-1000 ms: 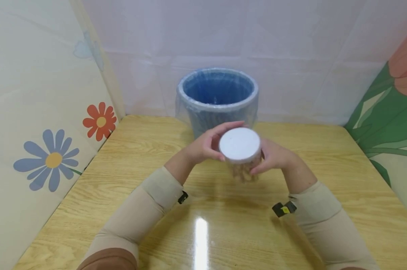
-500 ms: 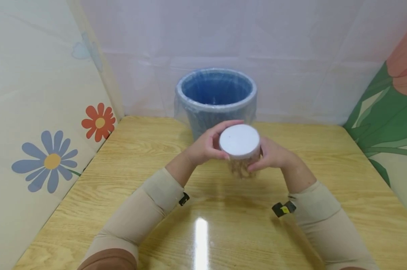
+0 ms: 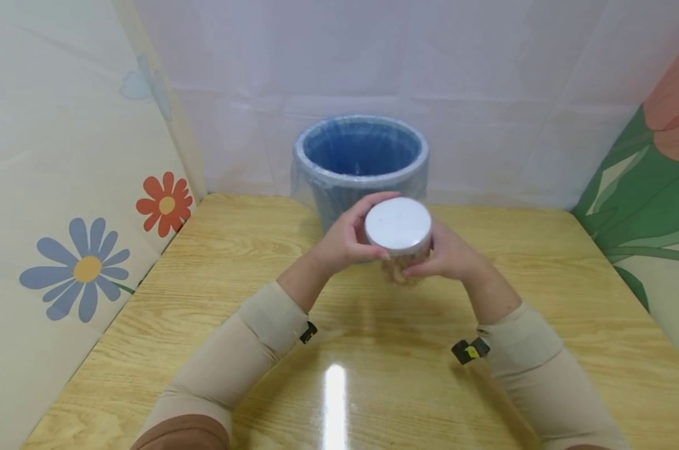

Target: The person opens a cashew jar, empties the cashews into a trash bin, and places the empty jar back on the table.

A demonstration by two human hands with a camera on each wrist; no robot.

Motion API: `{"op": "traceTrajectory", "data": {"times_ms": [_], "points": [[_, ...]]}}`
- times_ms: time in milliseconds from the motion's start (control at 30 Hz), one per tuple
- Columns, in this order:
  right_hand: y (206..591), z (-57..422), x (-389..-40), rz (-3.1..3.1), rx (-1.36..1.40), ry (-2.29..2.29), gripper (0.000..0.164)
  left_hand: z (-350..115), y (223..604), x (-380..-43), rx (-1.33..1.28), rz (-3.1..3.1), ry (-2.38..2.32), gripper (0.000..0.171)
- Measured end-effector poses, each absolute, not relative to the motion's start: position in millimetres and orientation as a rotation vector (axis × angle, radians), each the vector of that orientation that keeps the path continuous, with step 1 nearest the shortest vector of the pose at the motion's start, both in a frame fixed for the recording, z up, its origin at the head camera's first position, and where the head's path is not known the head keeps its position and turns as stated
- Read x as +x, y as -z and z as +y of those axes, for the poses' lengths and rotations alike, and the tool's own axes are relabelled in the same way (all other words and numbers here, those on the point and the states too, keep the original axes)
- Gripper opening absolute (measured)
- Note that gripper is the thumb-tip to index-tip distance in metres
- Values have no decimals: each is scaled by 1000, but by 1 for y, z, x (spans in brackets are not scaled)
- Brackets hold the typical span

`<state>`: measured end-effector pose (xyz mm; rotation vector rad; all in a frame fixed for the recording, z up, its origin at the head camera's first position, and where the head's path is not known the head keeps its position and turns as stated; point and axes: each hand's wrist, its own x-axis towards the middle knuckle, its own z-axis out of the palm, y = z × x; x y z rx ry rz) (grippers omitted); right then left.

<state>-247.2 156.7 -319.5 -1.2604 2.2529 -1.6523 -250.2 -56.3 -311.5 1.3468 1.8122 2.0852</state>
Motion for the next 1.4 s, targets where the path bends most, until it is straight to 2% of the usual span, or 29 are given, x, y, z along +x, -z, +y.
{"op": "traceTrajectory", "data": {"times_ms": [100,233,333,467,700,933,1400], "points": [[320,154,-247,2268,-1232,1691,92,-55,311,-248,1332,1856,-2116,102],[322,152,-247,2319,-1193,1732,94,-54,310,-246,1296,1925,-2143,89],[322,151,-247,2379,-1167,1719,94,-53,309,-245,1270,1966,-2155,86],[320,151,-246,2407,-1143,1693,95,-53,309,-244,1273,1947,-2168,88],[317,155,-244,2347,-1171,1692,96,-58,311,-250,1360,1797,-2130,105],[316,161,-245,2265,-1309,1648,95,-69,309,-253,1314,1644,-2043,106],[316,160,-246,2092,-1459,1566,95,-69,309,-255,1387,1522,-1917,107]]}}
